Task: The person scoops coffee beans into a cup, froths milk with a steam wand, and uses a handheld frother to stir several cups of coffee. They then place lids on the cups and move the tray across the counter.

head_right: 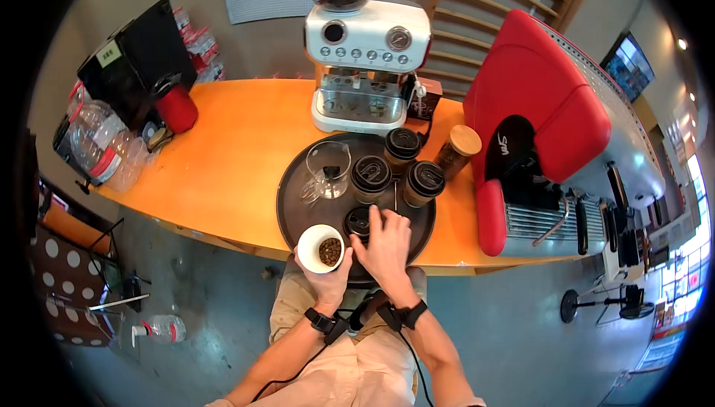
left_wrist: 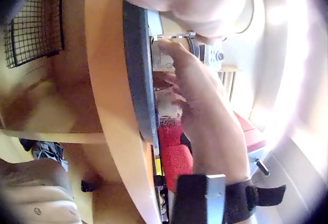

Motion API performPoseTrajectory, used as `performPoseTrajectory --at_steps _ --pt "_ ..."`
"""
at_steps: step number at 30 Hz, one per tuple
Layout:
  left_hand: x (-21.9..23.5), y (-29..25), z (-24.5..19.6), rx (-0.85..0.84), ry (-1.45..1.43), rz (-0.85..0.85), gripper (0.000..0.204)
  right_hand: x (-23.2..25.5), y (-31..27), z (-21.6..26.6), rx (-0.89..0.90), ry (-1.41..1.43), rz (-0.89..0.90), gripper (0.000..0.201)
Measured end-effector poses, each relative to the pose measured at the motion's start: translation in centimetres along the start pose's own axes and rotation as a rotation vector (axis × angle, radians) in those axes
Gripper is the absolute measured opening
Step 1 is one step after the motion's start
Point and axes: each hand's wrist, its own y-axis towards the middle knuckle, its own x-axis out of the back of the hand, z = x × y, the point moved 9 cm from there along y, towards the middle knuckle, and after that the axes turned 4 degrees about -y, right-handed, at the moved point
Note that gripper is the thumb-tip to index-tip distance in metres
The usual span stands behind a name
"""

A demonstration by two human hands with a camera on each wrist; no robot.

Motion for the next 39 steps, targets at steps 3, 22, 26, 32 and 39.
performPoseTrajectory --at_steps 3,22,26,32,39 --pt "1.1 0.0 0.7 0.089 -0.042 -0.163 0.092 -3.6 0.5 0.7 0.032 -0.088 0.133 0.078" --pt "-1.3 1.4 0.3 -0.003 0.154 0.204 0.084 1.7 1.1 3.7 0.090 0.650 0.169 0.090" --pt "-0.9 1.3 1.3 0.047 0.163 0.226 0.079 0.8 0.7 5.7 0.079 0.576 0.131 0.084" --pt "-1.1 1.2 0.6 0.023 0.106 0.211 0.082 1.3 0.5 5.7 0.059 0.468 0.104 0.075" --pt "-1.2 1.5 -0.1 -0.023 0.093 0.208 0.080 1.0 -0.2 5.8 0.034 0.411 0.057 0.076"
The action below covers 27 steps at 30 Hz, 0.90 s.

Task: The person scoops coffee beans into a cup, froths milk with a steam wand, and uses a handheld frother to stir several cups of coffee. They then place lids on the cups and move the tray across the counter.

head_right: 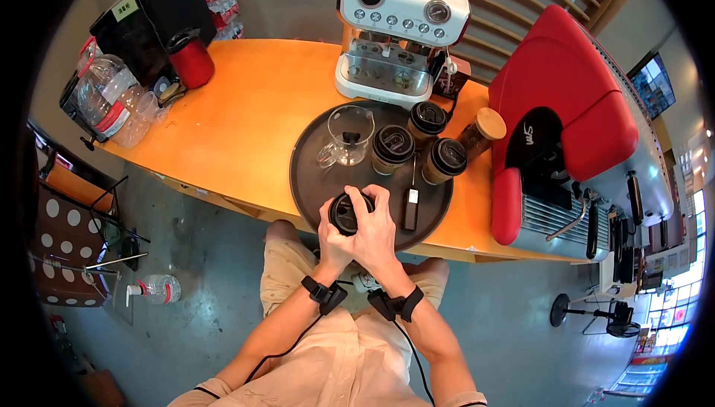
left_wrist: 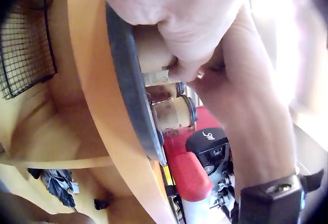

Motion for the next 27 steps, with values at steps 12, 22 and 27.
performPoseTrajectory --at_steps 12,22,27 --pt "17.8 5.9 2.2 -0.158 0.465 -0.181 0.039 0.1 -0.1 -0.4 0.092 0.124 -0.063 0.076" --pt "20.4 12.3 8.4 -0.052 0.665 -0.389 0.028 -0.1 -0.4 -0.6 0.045 0.140 -0.075 0.077" --pt "20.5 12.1 8.1 -0.062 0.670 -0.504 0.035 0.0 -0.3 -0.1 0.028 0.107 -0.028 0.079"
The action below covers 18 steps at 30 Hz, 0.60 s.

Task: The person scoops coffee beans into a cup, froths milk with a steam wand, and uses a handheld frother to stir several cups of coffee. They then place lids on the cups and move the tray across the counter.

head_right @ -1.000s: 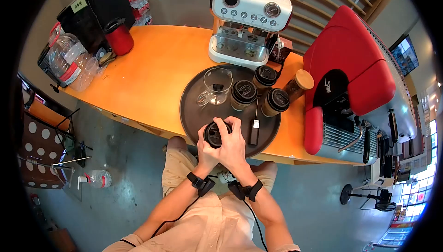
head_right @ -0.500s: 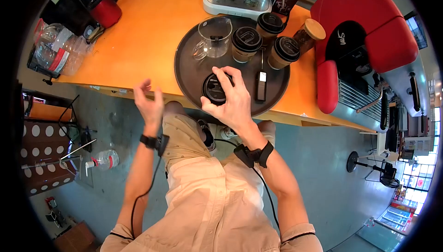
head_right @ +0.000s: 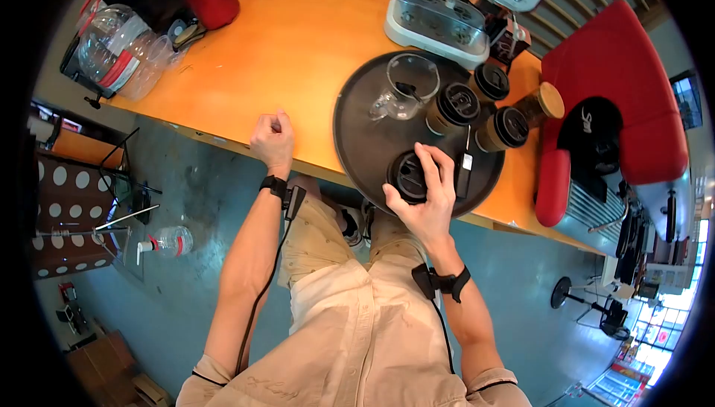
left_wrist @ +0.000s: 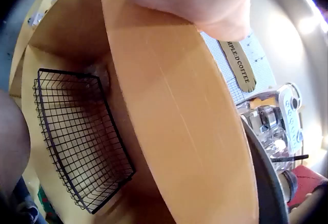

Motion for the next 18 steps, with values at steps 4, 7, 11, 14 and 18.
performPoseTrajectory --at_steps 4,7,11,14,18 --pt "0.2 0.0 -0.4 -0.084 0.040 -0.041 0.033 0.1 0.7 0.5 -0.029 -0.050 0.113 0.080" --pt "0.3 -0.1 -0.8 -0.083 0.017 -0.008 0.032 0.2 1.4 0.3 -0.050 -0.097 0.183 0.081" --pt "0.7 -0.4 -1.1 -0.084 0.048 0.001 0.034 0.5 2.6 -1.4 -0.102 -0.161 0.177 0.082" --pt "0.9 -0.4 -1.0 -0.044 0.023 0.021 0.033 0.5 2.2 -3.2 -0.142 -0.157 0.159 0.084" --pt "1.0 -0.1 -1.0 -0.037 0.065 0.072 0.029 0.6 0.7 -3.6 -0.235 -0.194 0.144 0.084"
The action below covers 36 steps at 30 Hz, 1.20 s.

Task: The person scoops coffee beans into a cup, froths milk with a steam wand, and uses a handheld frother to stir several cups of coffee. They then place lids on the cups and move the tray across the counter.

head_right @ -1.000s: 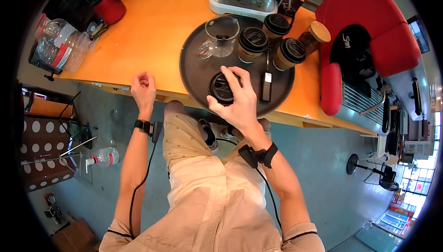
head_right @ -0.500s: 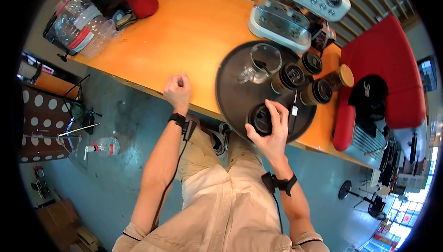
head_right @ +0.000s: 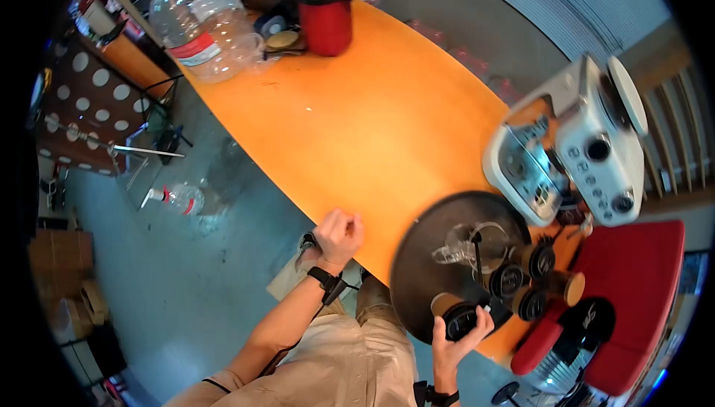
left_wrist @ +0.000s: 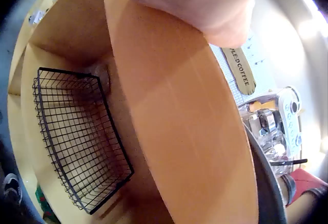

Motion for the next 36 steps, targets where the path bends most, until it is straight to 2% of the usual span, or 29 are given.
performPoseTrajectory --at_steps 2,4,8,10,11,13,14,15,16,17,18,19,20,22,24,26,28,30,32,33,34,35,36 --pt "0.2 0.3 -0.3 -0.017 -0.015 -0.003 0.027 0.1 0.3 0.6 0.006 -0.046 0.001 0.080" --pt "-0.2 0.7 -0.4 -0.005 -0.019 0.062 0.025 0.4 0.9 1.5 0.004 -0.085 0.013 0.076" --pt "0.1 0.6 0.0 -0.014 -0.006 0.087 0.026 0.2 1.2 1.6 -0.047 -0.305 0.086 0.092" --pt "-0.2 0.2 0.2 -0.030 -0.157 0.150 0.024 0.5 1.3 3.9 -0.051 -0.440 0.043 0.099" --pt "0.3 0.2 0.4 -0.023 -0.166 0.141 0.024 1.2 1.2 5.4 0.053 -0.566 -0.017 0.106" --pt "0.5 0.5 0.2 -0.131 -0.321 0.167 0.025 2.4 2.5 8.9 0.104 -0.697 -0.092 0.098" --pt "0.8 1.0 0.9 -0.118 -0.330 0.161 0.025 2.4 3.3 11.8 0.101 -0.748 -0.098 0.094" --pt "1.0 1.0 0.5 -0.172 -0.404 0.187 0.023 1.7 4.3 15.8 0.185 -0.558 -0.163 0.086" --pt "1.6 0.6 -0.2 -0.229 -0.484 0.218 0.020 0.5 4.9 18.9 0.231 -0.482 -0.167 0.079" --pt "2.1 0.6 0.1 -0.223 -0.498 0.222 0.020 -0.9 5.2 21.4 0.232 -0.443 -0.113 0.076" --pt "1.5 0.6 0.4 -0.201 -0.561 0.311 0.019 -2.5 5.5 23.6 0.238 -0.395 -0.062 0.072" --pt "1.0 0.6 0.6 -0.175 -0.622 0.404 0.018 -4.3 5.2 25.3 0.228 -0.263 -0.023 0.065" --pt "1.2 1.1 0.9 -0.171 -0.625 0.413 0.018 -5.9 4.6 26.6 0.244 -0.174 -0.013 0.056" --pt "0.6 1.3 1.7 -0.081 -0.780 0.559 0.018 -9.0 3.1 27.6 0.215 -0.099 0.112 0.047" --pt "0.6 2.2 3.1 -0.042 -0.876 0.597 0.016 -11.6 2.3 29.6 0.267 -0.004 0.106 0.031" --pt "1.5 3.3 5.9 0.054 -0.910 0.618 0.015 -14.6 1.7 30.5 0.247 0.091 0.199 0.020" --pt "5.7 6.9 10.3 0.093 -0.805 0.476 0.017 -17.5 1.2 30.8 0.210 0.148 0.200 0.016" --pt "9.1 9.0 16.1 0.168 -0.664 0.428 0.022 -21.2 1.1 31.4 0.227 0.298 0.202 0.010" --pt "12.0 7.3 25.6 0.221 -0.461 0.336 0.024 -25.9 0.3 31.6 0.196 0.419 0.255 0.011" --pt "13.8 6.0 30.7 0.349 -0.384 0.271 0.024 -28.2 -0.3 32.1 0.194 0.452 0.283 0.011" --pt "15.1 2.0 37.5 0.703 -0.374 0.252 0.021 -30.5 -0.8 32.3 0.201 0.478 0.322 0.011" --pt "17.6 -0.2 42.6 0.728 -0.161 0.277 0.018 -33.3 -1.9 32.0 0.172 0.499 0.382 0.011" --pt "19.4 -2.7 47.6 0.667 0.026 0.284 0.021 -36.5 -2.6 31.6 0.162 0.516 0.441 0.012"
